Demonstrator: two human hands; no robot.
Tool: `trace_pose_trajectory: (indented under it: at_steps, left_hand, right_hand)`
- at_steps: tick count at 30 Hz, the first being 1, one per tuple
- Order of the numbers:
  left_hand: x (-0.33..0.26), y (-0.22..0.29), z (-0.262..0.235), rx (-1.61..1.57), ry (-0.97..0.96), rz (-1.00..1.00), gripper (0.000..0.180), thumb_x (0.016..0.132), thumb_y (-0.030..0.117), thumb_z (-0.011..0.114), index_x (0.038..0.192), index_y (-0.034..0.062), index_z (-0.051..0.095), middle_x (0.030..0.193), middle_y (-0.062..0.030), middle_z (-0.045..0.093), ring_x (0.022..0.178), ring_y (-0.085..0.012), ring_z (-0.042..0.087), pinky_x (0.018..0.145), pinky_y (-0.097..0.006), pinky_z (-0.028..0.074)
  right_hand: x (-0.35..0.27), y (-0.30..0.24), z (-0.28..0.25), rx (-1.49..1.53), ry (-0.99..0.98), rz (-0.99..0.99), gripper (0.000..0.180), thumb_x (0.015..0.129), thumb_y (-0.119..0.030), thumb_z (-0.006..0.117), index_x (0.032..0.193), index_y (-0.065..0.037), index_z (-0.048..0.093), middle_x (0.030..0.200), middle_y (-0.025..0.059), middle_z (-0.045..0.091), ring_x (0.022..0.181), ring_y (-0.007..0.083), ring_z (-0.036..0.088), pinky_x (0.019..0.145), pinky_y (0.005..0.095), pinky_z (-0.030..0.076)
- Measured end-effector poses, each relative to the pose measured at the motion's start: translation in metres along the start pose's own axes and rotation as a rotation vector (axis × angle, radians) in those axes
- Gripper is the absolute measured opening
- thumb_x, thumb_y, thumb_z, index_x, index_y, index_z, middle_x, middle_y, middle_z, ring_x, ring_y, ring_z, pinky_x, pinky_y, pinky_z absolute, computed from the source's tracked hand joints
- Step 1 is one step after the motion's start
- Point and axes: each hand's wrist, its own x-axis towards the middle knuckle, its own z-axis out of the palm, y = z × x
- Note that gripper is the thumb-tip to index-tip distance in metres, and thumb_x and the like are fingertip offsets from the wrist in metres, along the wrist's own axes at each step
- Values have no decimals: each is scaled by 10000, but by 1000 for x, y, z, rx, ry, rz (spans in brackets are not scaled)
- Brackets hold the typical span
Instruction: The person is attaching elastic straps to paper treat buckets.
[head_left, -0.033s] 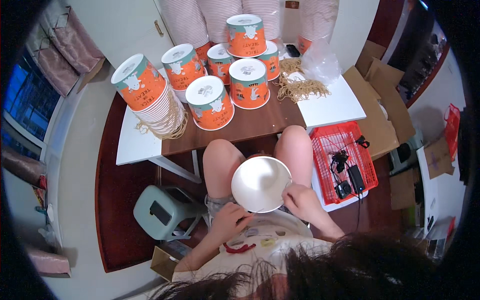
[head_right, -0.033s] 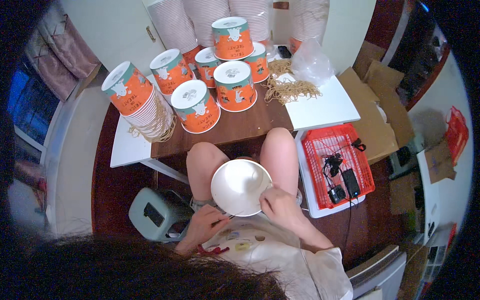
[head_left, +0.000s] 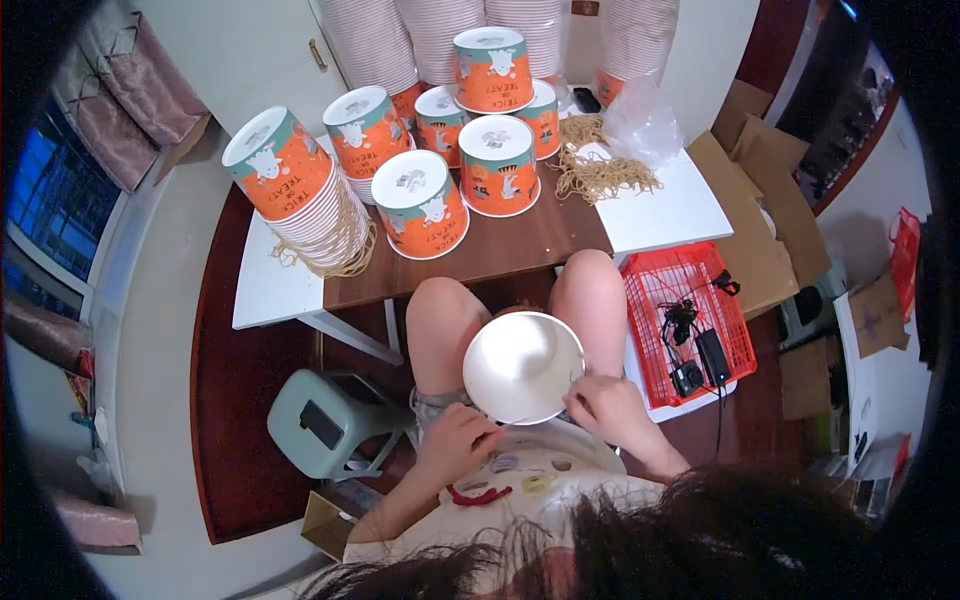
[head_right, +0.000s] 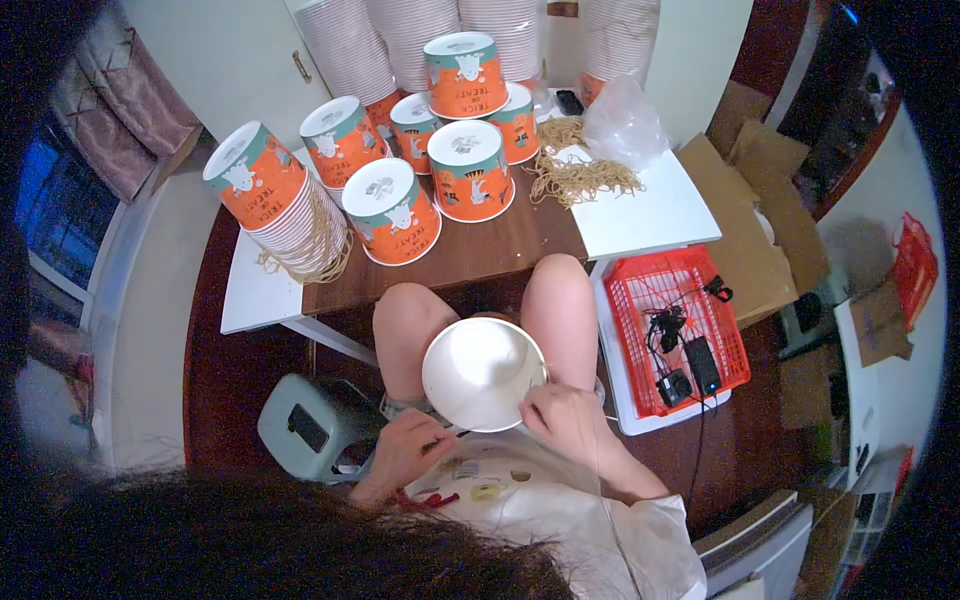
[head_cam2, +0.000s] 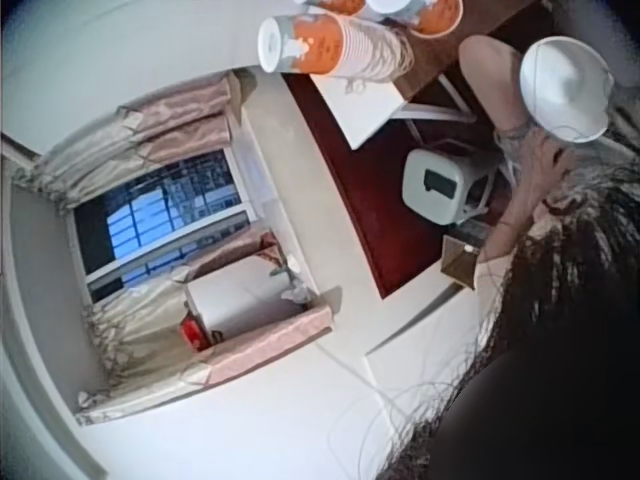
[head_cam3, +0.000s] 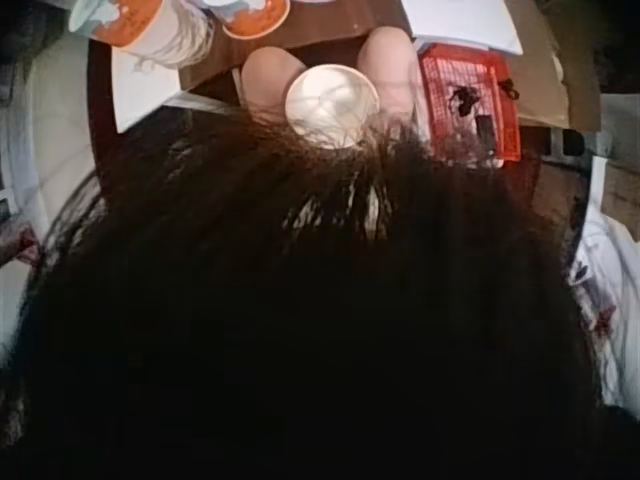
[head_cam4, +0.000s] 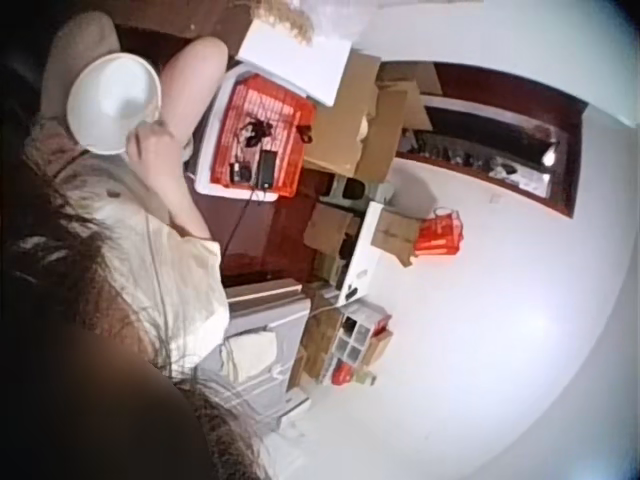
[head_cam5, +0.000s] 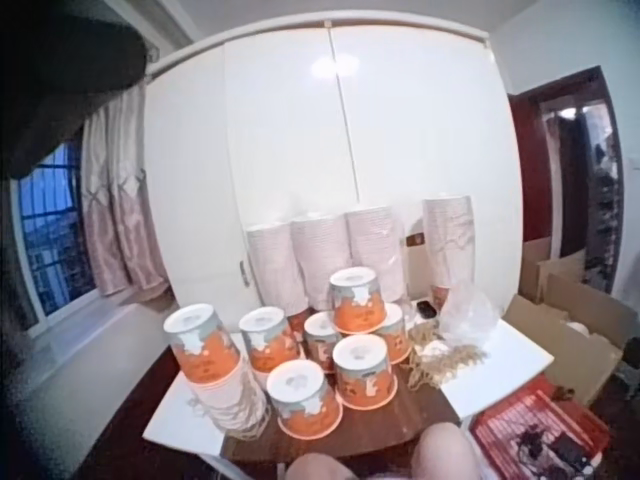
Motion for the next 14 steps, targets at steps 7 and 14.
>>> trace_pose_trajectory:
  at_steps: [7,14]
  left_hand:
    - [4,4,-15,251,-9,120,109,649,168,667,700,101,597,681,-11,523,670,-167,531,556,-268,452]
    - [1,1,-29,339,-30,65,125,625,134,676,728,98,615,705,-22,534,696,-197,543,580,-296,471]
  right_hand:
    - [31,-43,28,395,58,-503,310,742,-96,577,1020,-19,466,873,140,544,802,292,556,692,346,458]
    - [43,-33,70,681,-544,-62,321,834,-99,499,1127,-29,392,983,140,515,811,133,528,640,254,460]
